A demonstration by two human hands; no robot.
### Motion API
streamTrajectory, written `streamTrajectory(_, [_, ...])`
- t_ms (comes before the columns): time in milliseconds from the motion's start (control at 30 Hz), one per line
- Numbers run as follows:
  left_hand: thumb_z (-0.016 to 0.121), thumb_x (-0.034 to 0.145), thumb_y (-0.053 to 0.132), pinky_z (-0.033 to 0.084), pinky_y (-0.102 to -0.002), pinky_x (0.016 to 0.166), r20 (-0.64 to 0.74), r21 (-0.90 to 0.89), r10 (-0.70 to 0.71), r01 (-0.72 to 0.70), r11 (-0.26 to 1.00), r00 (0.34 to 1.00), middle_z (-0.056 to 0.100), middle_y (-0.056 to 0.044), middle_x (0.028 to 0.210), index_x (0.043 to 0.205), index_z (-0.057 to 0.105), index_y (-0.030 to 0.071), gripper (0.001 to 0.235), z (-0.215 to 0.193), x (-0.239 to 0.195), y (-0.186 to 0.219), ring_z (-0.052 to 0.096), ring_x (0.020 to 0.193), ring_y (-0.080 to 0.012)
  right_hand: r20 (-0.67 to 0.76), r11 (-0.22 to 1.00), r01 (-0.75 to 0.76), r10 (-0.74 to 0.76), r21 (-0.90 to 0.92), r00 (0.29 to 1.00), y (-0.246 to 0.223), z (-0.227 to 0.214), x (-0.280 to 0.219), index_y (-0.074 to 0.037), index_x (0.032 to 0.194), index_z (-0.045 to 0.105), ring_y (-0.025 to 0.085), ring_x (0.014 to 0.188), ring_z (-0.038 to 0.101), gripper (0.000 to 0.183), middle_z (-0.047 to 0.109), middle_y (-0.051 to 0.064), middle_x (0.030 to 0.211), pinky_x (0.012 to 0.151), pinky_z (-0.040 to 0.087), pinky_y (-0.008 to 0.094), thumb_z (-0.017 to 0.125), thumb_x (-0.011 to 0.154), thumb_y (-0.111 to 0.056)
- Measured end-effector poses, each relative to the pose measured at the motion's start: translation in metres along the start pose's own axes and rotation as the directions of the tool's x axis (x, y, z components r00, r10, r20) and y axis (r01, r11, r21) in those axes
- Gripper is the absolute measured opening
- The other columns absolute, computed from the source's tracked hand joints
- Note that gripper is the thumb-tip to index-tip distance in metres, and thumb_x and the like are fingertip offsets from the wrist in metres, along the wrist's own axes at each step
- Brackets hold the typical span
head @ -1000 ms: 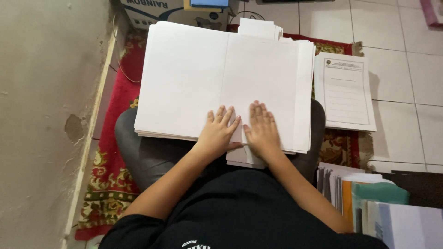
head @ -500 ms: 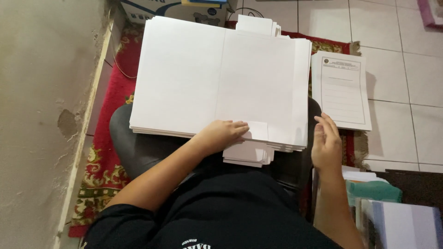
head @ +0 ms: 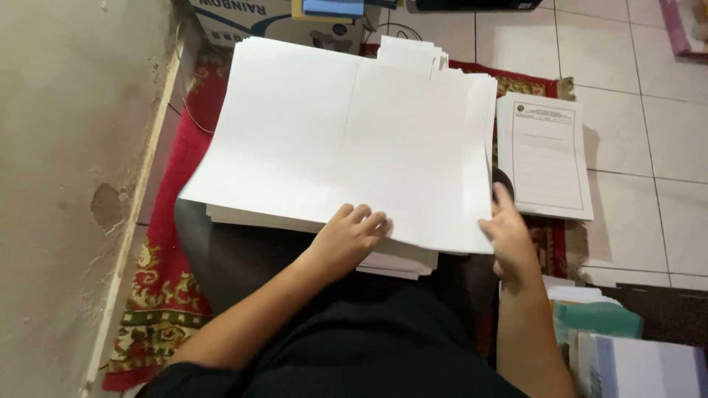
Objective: The person sits on the floor and folds large white sheets of paper in half by hand. They smooth the crease with both hands, then place the folded sheet onto a separate stack to the right. This process is repeated for multiple sheets throughout the video.
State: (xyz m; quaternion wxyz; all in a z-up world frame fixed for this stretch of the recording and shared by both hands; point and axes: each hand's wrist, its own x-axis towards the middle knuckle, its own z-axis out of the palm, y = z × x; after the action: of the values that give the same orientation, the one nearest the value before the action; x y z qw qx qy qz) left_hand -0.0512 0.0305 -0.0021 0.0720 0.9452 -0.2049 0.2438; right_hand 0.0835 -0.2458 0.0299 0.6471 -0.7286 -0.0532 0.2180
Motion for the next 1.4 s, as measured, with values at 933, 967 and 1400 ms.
streamTrajectory(933, [0.065,0.087,0.006,0.029,-0.069,0.111,0.461,-0.040,-0.215,0.262,0.964,0.861,0.045,-0.011,0.158,0.152,0.045,0.010,0.068,0.019,-0.004,0.009,0.039,0.146,-0.0393,0.346,0.029,0.376,-0.330,-0.926,0.878,0.068,0.111,0.070,0.007,0.157,0.028,0.040,0.154,0.022,0.071,0.024,0.029,0.165,0.124,0.016,0.052,0.036,0.108,-0.043])
streamTrajectory(967, [0.065,0.087,0.005,0.029,-0.070,0.110,0.459,-0.037,-0.216,0.261,0.965,0.862,0.046,-0.011,0.157,0.152,0.046,0.010,0.067,0.016,-0.003,0.009,0.039,0.146,-0.0392,0.361,-0.007,0.385,-0.366,-0.923,0.858,0.072,0.112,0.059,0.007,0.157,0.029,0.040,0.153,0.025,0.070,0.026,0.029,0.164,0.123,0.019,0.051,0.039,0.106,-0.041])
streamTrajectory(1400, [0.066,0.087,0.004,0.029,-0.072,0.109,0.474,-0.057,-0.220,0.279,0.959,0.853,0.050,-0.011,0.154,0.149,0.049,0.009,0.065,0.012,0.008,0.007,0.040,0.145,-0.0388,0.283,0.056,0.309,-0.279,-0.949,0.918,0.022,0.090,0.232,0.005,0.160,0.021,0.035,0.158,0.013,0.071,0.016,0.025,0.168,0.127,0.009,0.047,0.027,0.110,-0.044])
